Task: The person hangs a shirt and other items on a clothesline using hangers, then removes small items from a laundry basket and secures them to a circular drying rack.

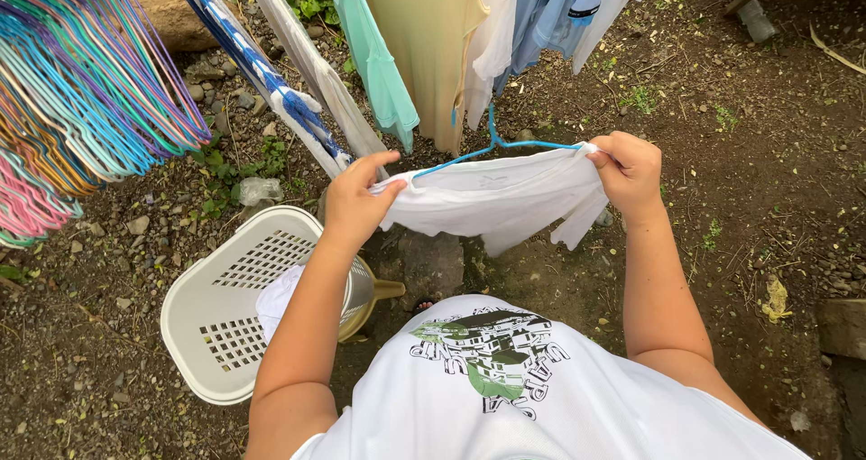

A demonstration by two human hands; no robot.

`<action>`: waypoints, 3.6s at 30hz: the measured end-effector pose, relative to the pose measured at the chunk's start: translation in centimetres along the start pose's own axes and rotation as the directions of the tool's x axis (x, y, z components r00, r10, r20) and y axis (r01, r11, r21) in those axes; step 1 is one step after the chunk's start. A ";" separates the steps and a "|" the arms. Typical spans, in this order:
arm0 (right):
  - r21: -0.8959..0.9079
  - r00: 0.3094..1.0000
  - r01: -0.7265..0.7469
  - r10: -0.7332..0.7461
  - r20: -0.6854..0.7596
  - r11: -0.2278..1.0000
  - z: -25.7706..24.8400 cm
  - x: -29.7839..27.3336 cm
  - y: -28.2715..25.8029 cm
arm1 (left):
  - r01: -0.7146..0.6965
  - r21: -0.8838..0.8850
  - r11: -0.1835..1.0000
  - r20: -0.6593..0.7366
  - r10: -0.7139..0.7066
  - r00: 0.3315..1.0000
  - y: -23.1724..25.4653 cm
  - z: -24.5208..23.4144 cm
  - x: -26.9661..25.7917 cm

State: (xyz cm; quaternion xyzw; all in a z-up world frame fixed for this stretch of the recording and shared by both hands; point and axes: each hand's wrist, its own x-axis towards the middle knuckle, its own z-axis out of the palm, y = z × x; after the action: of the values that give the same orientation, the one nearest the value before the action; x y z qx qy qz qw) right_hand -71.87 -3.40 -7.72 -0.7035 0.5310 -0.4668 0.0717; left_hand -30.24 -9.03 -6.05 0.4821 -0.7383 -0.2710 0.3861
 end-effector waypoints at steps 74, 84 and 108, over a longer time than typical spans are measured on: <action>-0.257 0.180 -0.723 0.534 0.826 0.642 -8.0 -22.2 13.4 | -0.749 0.042 0.661 0.998 -0.055 0.008 -5.5 36.4 9.6; -0.731 0.937 -0.314 0.072 -0.343 0.605 -13.7 -13.6 12.6 | -0.760 0.339 0.554 -0.177 0.832 0.527 5.1 31.1 14.6; -0.422 0.485 -0.703 0.820 0.305 0.573 -6.3 -20.1 21.8 | -0.490 0.289 0.822 0.910 -0.078 0.407 -7.7 40.9 16.2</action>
State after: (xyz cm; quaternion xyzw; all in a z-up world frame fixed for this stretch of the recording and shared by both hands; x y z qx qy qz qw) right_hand -91.35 6.21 -28.90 -0.4849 0.8061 -0.1320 0.3126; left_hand -64.21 -25.81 -29.70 0.2475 -0.9262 -0.2222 -0.1779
